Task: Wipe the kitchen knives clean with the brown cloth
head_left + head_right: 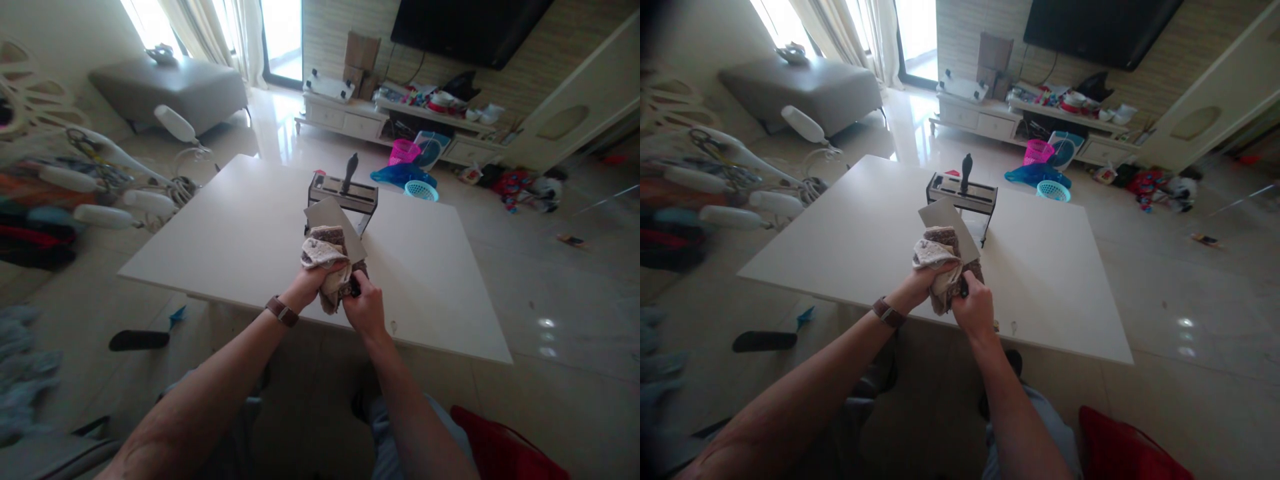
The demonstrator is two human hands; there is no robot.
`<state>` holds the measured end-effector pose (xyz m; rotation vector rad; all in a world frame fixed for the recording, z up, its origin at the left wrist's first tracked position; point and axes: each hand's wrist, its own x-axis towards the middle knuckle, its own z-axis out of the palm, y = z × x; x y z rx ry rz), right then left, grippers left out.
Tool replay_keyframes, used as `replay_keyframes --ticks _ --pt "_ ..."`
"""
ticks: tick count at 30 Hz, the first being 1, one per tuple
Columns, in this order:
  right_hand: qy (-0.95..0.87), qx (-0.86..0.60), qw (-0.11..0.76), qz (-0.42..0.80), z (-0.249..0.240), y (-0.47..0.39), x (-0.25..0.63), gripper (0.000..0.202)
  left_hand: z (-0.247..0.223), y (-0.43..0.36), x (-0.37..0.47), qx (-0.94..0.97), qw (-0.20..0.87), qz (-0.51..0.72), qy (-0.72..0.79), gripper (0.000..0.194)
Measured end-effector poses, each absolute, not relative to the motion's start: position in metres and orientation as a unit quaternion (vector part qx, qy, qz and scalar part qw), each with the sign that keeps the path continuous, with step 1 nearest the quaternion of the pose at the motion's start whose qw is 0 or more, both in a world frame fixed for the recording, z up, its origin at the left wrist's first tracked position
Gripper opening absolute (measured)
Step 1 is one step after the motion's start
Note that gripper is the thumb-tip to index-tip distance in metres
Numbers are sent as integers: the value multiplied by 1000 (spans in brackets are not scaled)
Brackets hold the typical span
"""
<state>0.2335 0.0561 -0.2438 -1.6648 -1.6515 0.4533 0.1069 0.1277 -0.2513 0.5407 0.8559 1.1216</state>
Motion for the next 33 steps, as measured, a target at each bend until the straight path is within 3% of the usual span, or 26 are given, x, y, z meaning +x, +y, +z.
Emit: replay_keyframes --ticks 7,18,33 --pt "-640 -641 384 180 -245 59 232 9 -251 132 105 264 711 518 396 56" --pt "-639 -646 371 192 -246 65 241 12 -254 145 101 273 711 513 395 51" --pt "-704 -611 311 185 -249 64 252 13 -251 193 60 161 642 645 381 41"
